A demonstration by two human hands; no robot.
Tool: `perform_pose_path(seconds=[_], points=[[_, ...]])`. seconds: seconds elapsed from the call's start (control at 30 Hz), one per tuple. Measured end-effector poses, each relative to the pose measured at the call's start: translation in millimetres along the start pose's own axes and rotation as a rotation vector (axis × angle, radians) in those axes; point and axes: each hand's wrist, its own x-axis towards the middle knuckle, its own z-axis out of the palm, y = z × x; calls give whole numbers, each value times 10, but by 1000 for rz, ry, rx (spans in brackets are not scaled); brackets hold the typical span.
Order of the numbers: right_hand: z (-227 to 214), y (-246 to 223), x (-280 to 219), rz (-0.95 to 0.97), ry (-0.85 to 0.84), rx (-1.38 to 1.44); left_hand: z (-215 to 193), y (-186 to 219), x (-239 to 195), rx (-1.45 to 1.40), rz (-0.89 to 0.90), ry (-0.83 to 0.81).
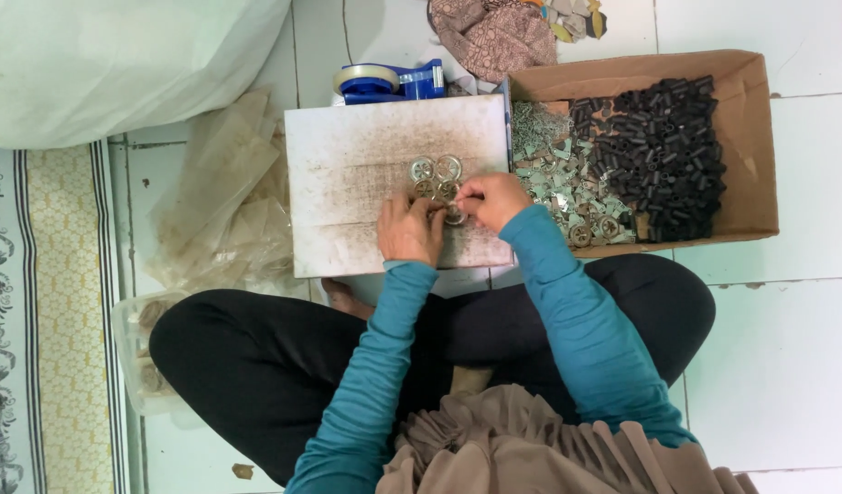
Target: Sorting small metal rings from a box, arranging them on a white board for counting or inspection, and then packing them into small plastic bags.
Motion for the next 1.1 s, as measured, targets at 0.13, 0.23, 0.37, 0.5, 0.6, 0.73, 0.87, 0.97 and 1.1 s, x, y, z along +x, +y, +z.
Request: perform_pose_path(seconds=[0.13,0.23,0.37,0.5,0.6,0.73,0.87,0.97,1.1], points=[[77,93,29,98,-75,14,-90,49,-89,41,16,0],[76,63,33,116,-65,9,-56,32,-67,53,15,-22],[65,18,15,145,-34,11,47,-5,-49,80,44,0],[97,158,74,134,-19,2,116,-34,-47,80,53,19],[-336,-217,-152,111,85,93,-35,108,53,37,22,20],[-1045,-293,-350,65,212,107,-31,205,331,7,5,14],[-1548,35,-557,83,311,77,400,542,569,-175,71,-8],[-1710,603,-518,202,262,-84,694,1008,554,-277,109,-213],[-1665,1105,-414,415,38,-255,1243,1500,357,-140,129,-822]])
